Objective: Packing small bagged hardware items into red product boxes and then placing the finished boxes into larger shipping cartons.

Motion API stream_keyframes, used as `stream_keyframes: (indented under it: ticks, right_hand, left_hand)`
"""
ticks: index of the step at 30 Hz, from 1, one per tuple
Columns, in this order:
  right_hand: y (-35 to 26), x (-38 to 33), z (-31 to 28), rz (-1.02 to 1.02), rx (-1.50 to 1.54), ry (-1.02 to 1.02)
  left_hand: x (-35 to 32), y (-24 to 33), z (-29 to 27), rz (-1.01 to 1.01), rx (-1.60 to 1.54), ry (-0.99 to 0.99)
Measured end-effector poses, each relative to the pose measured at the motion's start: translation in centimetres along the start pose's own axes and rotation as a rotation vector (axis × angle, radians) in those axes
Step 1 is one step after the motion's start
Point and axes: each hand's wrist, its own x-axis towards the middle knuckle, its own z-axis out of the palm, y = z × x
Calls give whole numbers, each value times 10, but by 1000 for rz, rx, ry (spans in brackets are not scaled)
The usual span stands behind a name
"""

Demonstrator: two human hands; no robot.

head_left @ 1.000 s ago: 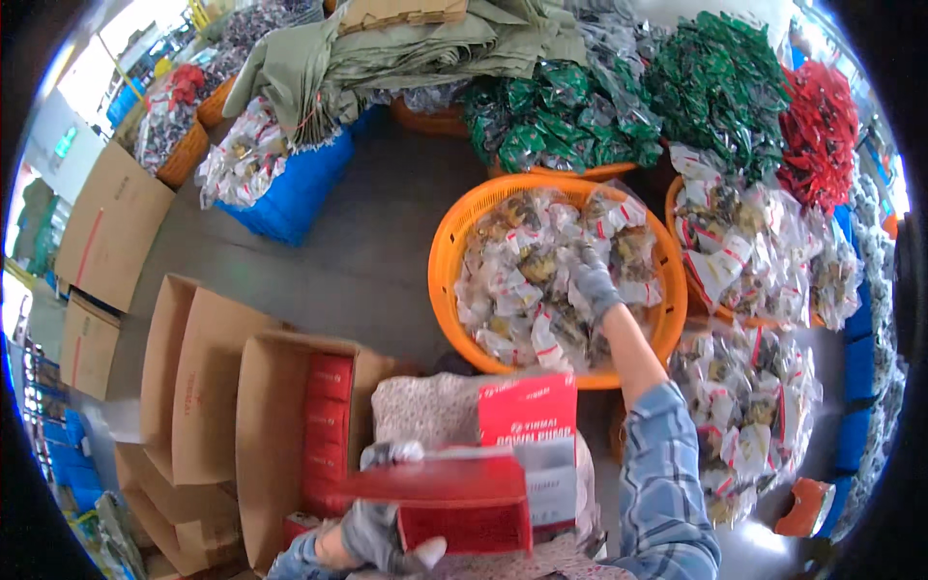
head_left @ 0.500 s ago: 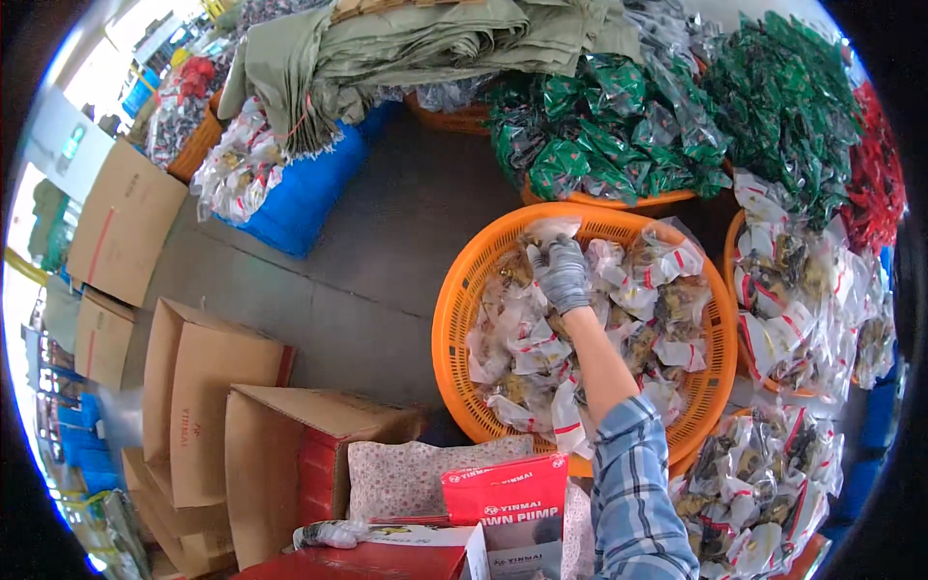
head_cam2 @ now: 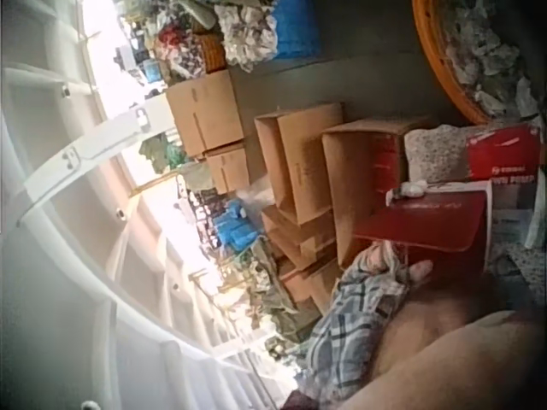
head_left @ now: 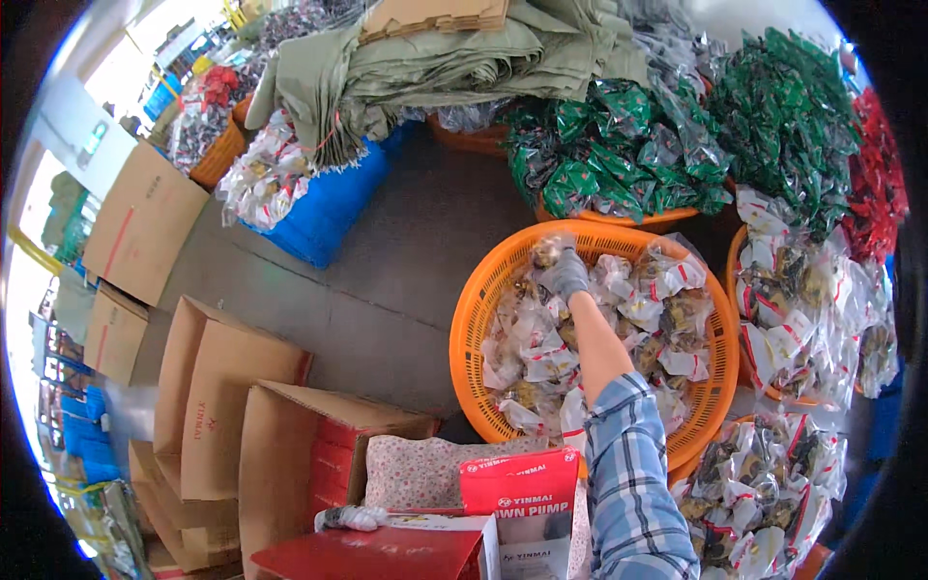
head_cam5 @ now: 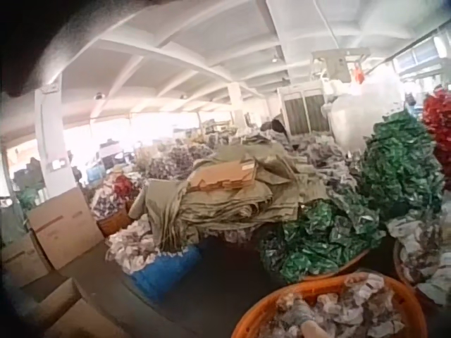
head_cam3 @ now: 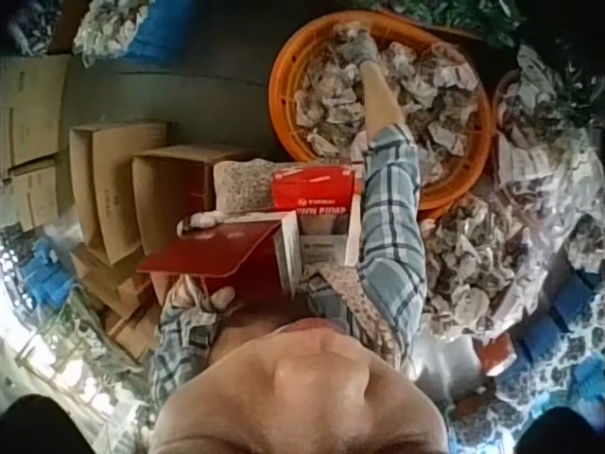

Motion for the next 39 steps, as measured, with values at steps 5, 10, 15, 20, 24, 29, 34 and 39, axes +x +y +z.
stream_keyframes:
  ticks: [5, 10, 15, 20, 24, 29, 34, 39]
  right_hand:
    - [-53, -146, -50, 12, 1388, -101]
    - [-101, -328, -127, -346, 1472, -70]
    - [-156, -492, -139, -704, 863, 80]
    - [-202, -581, -128, -928, 1, 175]
    - [-234, -622, -104, -1049, -670, 244]
    - [-266, -629, -89, -720, -975, -152]
    - [-266, -620, -120, -905, -675, -333]
    - [-164, -589, -165, -1011, 183, -404]
  left_hand:
    - [-50, -13, -7, -62, -101, -59]
    - [-129, -85, 0, 374, 135, 108]
    - [-122, -89, 9, 743, 338, 214]
    - [-135, -126, 2, 817, 294, 116]
    - [-149, -135, -10, 915, 313, 100]
    - [-151, -127, -13, 1160, 430, 94]
    - [-158, -126, -9, 1214, 611, 222]
    - [-157, -143, 7, 908, 44, 45]
